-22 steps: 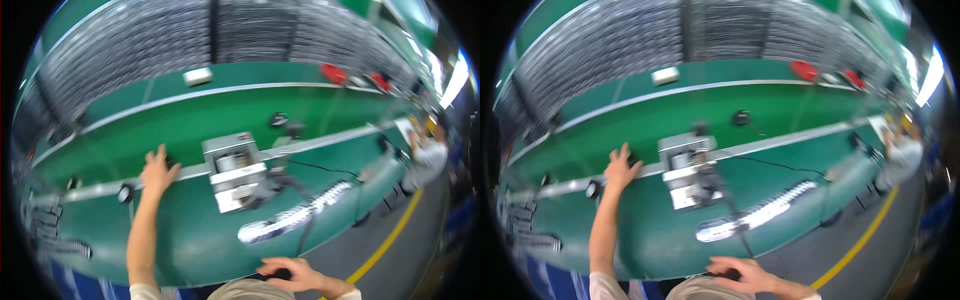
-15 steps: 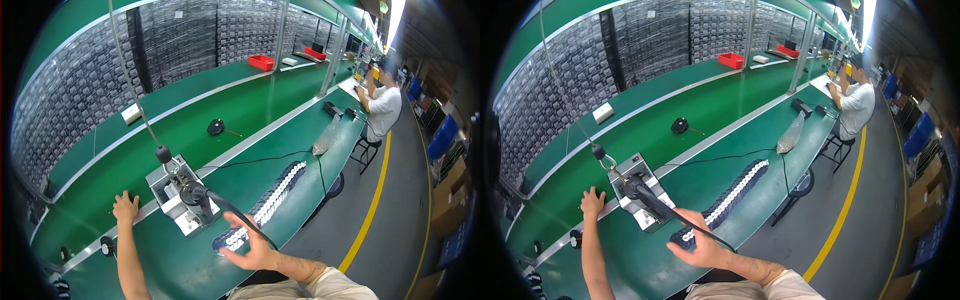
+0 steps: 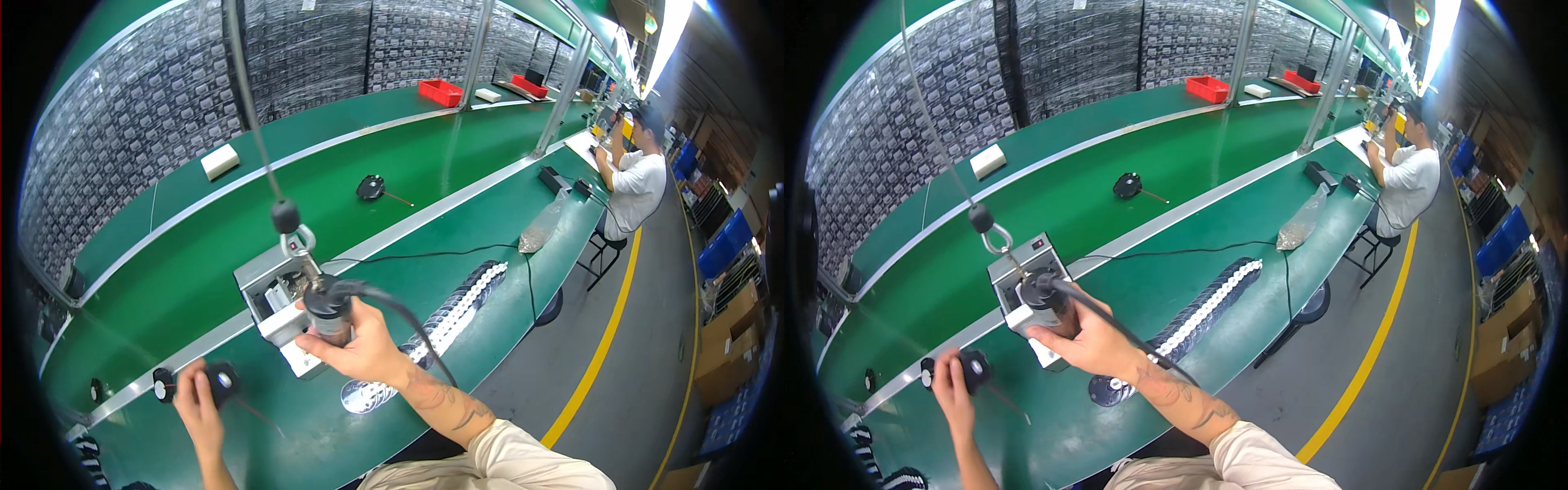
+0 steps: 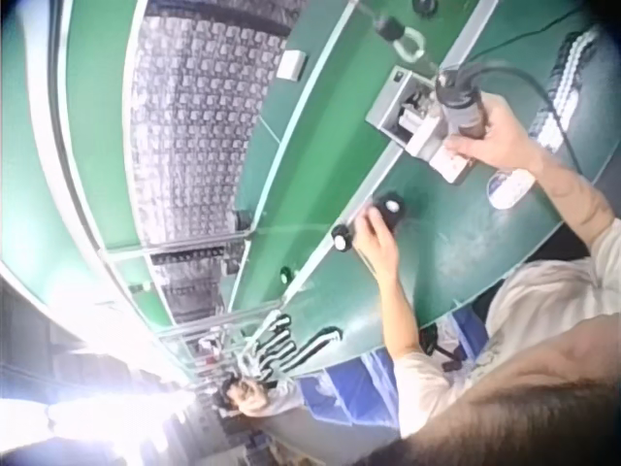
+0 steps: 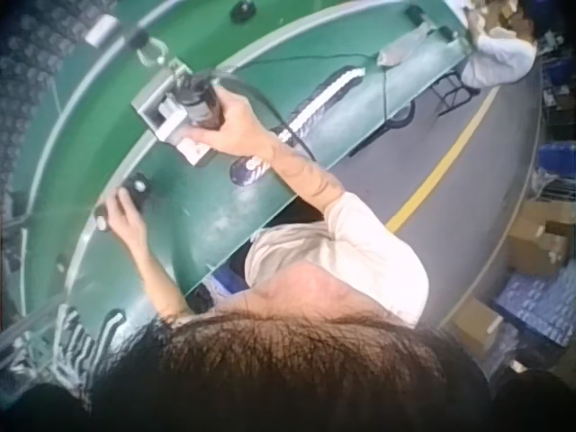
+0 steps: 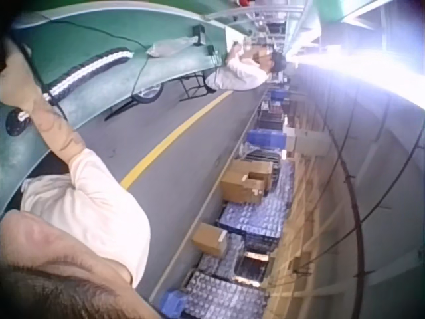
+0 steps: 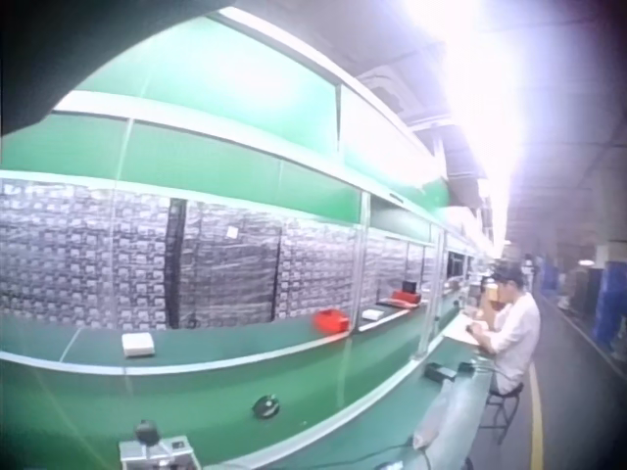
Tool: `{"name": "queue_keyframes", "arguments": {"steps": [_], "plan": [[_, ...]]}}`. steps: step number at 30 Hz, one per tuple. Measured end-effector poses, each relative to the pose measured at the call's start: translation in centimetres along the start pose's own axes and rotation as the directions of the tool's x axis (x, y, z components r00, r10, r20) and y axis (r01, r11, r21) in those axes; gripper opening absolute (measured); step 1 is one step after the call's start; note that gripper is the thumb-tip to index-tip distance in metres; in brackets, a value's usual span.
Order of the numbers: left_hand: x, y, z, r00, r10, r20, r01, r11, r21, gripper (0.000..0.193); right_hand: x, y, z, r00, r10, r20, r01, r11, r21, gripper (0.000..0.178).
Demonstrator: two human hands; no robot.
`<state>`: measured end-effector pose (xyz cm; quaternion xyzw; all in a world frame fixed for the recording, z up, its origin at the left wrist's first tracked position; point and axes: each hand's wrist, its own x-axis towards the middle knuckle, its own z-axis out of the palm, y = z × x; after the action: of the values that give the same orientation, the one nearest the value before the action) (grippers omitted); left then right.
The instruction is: Manually assemble fan components and use a power screwdriver to secure them at a factory workstation.
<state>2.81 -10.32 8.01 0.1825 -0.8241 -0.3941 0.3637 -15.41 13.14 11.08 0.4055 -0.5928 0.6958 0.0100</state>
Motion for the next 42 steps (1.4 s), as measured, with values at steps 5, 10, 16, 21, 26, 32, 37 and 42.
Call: {"name": "queue_keyframes", "arguments": {"steps": [5, 10, 16, 21, 26, 32, 37, 42], "plan": [[-8.3, -1.2, 1.0, 0.983, -0.168, 0.071, 0.161, 0.983, 0.090, 0.017, 0.1, 0.5, -1.1, 0.998, 0.002, 0.068, -0.025, 0.942, 0.335, 0.055], [-9.2, -2.0, 1.2, 0.985, -0.011, 0.173, -0.043, 0.951, 0.306, 0.016, -0.3, 1.2, -3.3, 0.996, -0.081, -0.028, 0.086, 0.945, 0.314, 0.061], [-8.8, -0.4, -2.2, 0.877, 0.153, 0.456, -0.239, 0.961, 0.137, 0.028, -1.6, 0.5, -4.5, 0.996, -0.076, -0.044, 0.083, 0.982, 0.171, 0.078], [-9.1, -0.9, 0.1, 0.806, 0.209, 0.553, -0.297, 0.952, 0.073, 0.023, -1.9, 0.8, -6.1, 0.996, -0.089, 0.018, 0.085, 0.984, 0.159, 0.075], [-8.3, 2.0, 6.6, 0.770, 0.397, 0.499, -0.393, 0.912, -0.120, 0.025, -1.8, 0.6, -5.1, 0.998, -0.057, 0.013, 0.053, 0.980, 0.193, 0.076], [-8.1, 1.9, 10.0, 0.730, 0.456, 0.509, -0.422, 0.887, -0.190, 0.027, -2.1, 0.3, -4.4, 1.000, 0.013, -0.013, -0.009, 0.963, 0.270, 0.081], [-7.8, 2.0, 10.8, 0.707, 0.472, 0.527, -0.437, 0.877, -0.199, 0.031, -2.1, 0.4, -4.4, 1.000, -0.013, -0.017, 0.018, 0.942, 0.334, 0.082], [-7.4, 2.4, 10.8, 0.673, 0.460, 0.579, -0.452, 0.876, -0.171, 0.033, -2.0, 0.5, -4.8, 0.996, -0.080, 0.034, 0.066, 0.951, 0.302, 0.080]]}}
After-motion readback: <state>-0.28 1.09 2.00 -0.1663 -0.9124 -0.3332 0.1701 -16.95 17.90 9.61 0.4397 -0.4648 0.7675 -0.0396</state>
